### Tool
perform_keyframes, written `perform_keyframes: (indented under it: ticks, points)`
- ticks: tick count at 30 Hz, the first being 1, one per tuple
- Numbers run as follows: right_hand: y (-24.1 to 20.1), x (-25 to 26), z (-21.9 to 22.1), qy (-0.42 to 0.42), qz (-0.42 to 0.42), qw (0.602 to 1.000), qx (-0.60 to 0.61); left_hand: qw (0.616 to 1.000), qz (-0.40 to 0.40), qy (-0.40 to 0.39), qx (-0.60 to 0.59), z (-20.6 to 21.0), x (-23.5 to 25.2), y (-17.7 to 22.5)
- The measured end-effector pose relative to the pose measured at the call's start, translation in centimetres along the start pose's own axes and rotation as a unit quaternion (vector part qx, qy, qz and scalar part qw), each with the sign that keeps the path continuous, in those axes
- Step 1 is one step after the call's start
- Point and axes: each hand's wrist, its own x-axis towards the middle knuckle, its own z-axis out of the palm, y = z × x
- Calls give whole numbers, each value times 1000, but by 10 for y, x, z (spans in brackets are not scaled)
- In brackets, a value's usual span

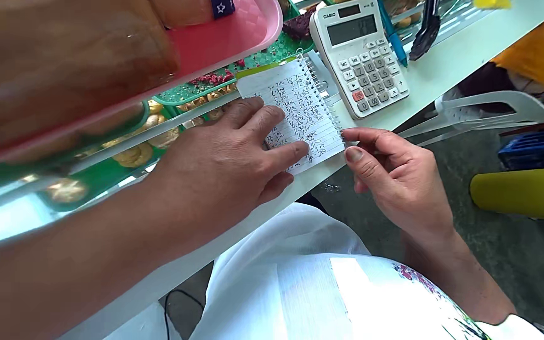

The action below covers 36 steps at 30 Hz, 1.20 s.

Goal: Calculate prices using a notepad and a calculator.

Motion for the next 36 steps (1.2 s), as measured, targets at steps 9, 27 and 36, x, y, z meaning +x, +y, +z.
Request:
perform_keyframes:
  ticks: [9,27,36]
  points:
    - [-13,8,6,-90,145,934,314,999,8,9,-50,-3,-6,-3]
    - [-7,-5,-5,-120,44,918,375,992,10,19,-123,-39,5,10]
    - [59,-44,-125,-57,-57,911,404,892,-102,65,-435,-28,78,100]
